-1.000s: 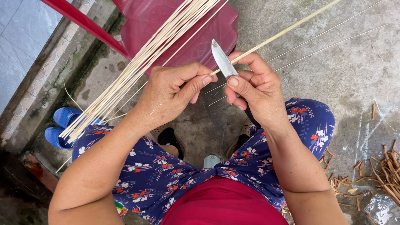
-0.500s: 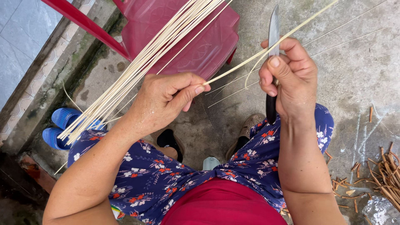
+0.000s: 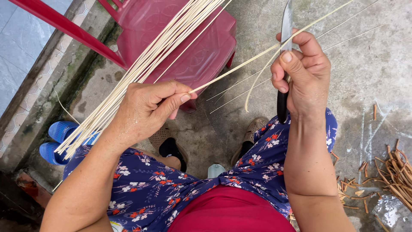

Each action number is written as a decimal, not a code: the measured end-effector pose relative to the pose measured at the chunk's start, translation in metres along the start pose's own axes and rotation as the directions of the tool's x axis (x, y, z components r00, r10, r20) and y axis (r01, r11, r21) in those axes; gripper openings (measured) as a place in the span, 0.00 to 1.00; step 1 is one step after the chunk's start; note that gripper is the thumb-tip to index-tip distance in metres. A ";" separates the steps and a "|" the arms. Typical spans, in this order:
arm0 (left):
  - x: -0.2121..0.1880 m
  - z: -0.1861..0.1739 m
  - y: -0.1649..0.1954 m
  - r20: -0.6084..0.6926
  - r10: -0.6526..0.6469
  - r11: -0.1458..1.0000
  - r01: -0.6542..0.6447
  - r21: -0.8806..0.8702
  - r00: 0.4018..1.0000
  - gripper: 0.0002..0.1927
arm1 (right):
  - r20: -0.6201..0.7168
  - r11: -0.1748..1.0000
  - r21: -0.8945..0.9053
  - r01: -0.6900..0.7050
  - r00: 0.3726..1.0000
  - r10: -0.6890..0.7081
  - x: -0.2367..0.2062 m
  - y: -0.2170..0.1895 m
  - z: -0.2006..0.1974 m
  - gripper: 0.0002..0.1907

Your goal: The person sits on the floor and uses a knife to shave thin strips from bamboo rods. They hold the rods in one hand and carefully scrape the surface with the knife, producing fine shavings that fall to the floor.

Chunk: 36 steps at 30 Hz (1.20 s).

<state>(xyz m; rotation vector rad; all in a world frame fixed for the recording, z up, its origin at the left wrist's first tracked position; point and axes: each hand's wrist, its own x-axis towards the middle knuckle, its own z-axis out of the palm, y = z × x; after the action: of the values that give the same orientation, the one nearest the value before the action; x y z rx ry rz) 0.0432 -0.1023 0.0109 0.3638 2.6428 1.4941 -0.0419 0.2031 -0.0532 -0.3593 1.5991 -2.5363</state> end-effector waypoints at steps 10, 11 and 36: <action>0.003 -0.008 -0.001 0.083 -0.181 0.979 0.172 0.111 0.980 0.10 | -0.020 0.986 -0.156 0.061 0.998 -0.065 0.001 -0.002 0.001 0.11; 0.005 -0.009 -0.002 0.102 -0.235 0.969 0.225 0.098 0.967 0.11 | -0.017 0.986 -0.157 0.057 0.998 -0.061 0.001 -0.002 0.002 0.12; 0.008 0.003 -0.008 -0.114 -0.065 0.997 0.068 0.024 0.991 0.10 | 0.006 0.988 -0.149 0.040 0.999 -0.039 -0.011 -0.004 0.006 0.37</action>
<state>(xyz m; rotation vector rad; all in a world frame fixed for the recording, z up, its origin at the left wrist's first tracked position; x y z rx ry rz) 0.0344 -0.1016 0.0033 0.1955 2.7351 1.5019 -0.0294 0.2022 -0.0483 -0.4145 1.8032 -2.4492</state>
